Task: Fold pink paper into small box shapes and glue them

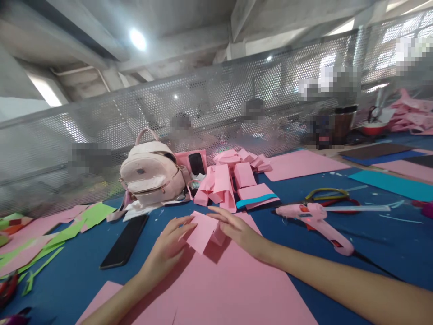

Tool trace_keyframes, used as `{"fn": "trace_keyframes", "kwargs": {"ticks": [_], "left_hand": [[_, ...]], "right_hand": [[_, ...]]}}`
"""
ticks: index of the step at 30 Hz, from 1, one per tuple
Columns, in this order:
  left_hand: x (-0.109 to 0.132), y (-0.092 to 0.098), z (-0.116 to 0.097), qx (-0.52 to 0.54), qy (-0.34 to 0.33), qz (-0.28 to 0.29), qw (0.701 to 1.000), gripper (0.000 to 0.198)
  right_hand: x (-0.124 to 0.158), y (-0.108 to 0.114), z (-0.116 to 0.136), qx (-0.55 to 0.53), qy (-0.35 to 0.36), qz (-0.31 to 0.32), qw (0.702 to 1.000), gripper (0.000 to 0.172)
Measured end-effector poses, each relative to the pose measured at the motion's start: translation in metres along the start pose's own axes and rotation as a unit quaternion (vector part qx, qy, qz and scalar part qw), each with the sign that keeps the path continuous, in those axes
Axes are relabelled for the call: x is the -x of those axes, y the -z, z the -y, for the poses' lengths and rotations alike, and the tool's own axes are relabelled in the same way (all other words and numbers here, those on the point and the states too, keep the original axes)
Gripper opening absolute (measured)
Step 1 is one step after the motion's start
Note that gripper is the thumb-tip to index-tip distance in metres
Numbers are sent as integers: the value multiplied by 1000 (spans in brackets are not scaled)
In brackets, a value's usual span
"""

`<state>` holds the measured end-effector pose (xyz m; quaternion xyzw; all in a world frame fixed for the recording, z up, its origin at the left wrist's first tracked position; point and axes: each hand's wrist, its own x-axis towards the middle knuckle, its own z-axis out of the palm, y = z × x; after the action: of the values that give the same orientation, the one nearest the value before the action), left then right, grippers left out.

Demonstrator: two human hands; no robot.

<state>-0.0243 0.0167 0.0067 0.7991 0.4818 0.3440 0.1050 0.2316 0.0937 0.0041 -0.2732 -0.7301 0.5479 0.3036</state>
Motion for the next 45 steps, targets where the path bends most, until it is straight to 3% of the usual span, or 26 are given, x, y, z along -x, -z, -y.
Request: {"fn": "trace_keyframes", "kwargs": {"ticks": [3,7,11,14,19,24,27,32,39,42,45], "left_hand": [[-12,6,-3,78,10,-51,996,43],[-28,14,-12,107,30,-63,992,25],[-39,17,-16,141,89,-44,985,22],[-43,16,-15,155,128,-16,979,16],[-41,10,-13,176,162,17,971,15],[-35,6,-10,174,205,26,963,43],[-31,6,-8,183,236,46,953,50],[-26,6,-12,215,256,95,938,17],[-24,7,-24,197,251,93,943,30],[-23,7,-23,192,247,69,947,25],[-22,6,-21,194,250,45,948,17]], "right_hand": [[-2,-1,4,13,3,-14,1000,64],[-2,-5,8,-34,-39,-12,999,69],[0,-8,10,-64,-84,-10,994,60],[-2,-6,11,-7,-33,-26,999,49],[-8,-1,10,100,26,-9,995,38],[-9,1,6,117,11,1,993,35],[-9,2,6,127,4,0,992,39],[-8,-1,6,125,0,10,992,43],[-5,-7,9,132,-8,25,991,29],[-4,-6,14,162,3,-6,987,35],[-3,-5,17,183,20,-25,983,22]]}}
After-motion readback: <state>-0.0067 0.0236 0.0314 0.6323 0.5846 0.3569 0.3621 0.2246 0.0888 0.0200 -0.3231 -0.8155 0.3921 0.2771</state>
